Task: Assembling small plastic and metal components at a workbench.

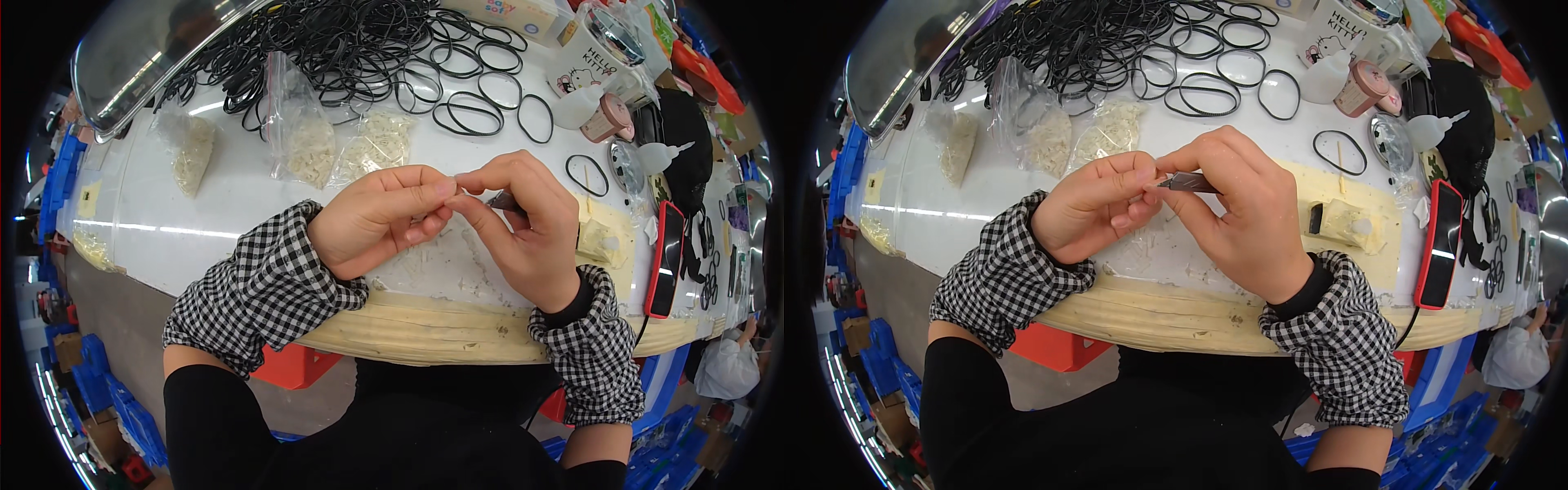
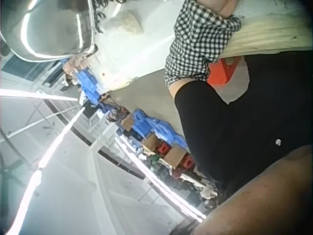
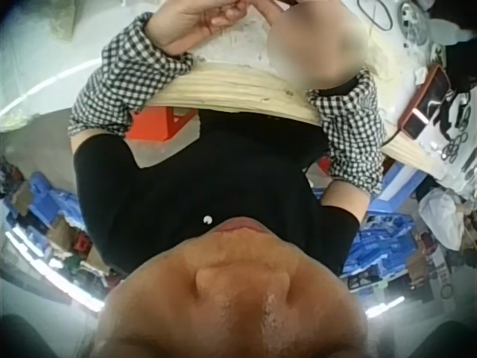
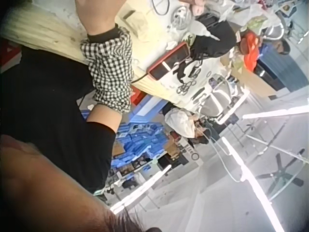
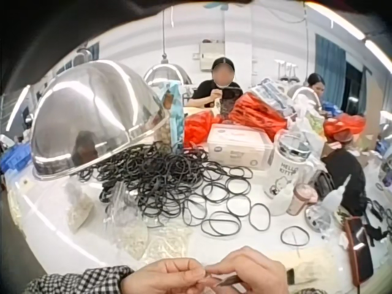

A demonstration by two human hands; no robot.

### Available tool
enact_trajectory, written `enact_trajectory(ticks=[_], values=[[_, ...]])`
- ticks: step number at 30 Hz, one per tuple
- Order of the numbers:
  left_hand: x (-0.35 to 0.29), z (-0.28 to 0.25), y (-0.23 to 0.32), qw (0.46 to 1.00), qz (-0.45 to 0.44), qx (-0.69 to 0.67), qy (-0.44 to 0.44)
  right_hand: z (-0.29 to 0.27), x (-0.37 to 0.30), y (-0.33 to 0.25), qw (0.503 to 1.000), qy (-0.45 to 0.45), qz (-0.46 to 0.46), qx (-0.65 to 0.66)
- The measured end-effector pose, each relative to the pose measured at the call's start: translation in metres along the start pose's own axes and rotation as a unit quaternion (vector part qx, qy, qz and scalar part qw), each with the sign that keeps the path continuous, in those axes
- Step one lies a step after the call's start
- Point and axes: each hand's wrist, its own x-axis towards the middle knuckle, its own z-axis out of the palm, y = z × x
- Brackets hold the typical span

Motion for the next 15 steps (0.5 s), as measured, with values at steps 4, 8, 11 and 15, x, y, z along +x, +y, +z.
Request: enact_trajectory(ticks=[4, 8, 11, 15], values=[[-0.0007, 0.0054, 0.0018, 1.000, 0.006, 0.014, 0.025, 0.0002, -0.0023, 0.0004, 0.999, 0.019, 0.032, -0.011], [-0.0024, 0.0064, 0.0006, 0.997, 0.030, 0.042, 0.051, 0.0018, -0.0016, 0.0008, 0.999, 0.029, 0.030, -0.008], [-0.0017, 0.0052, -0.0002, 0.996, 0.053, 0.056, 0.053, 0.0020, -0.0022, 0.0001, 0.999, 0.016, 0.031, -0.001], [-0.0035, 0.0091, 0.0036, 0.994, 0.049, 0.058, 0.078, 0.0018, -0.0015, -0.0010, 0.999, 0.002, 0.052, -0.006]])
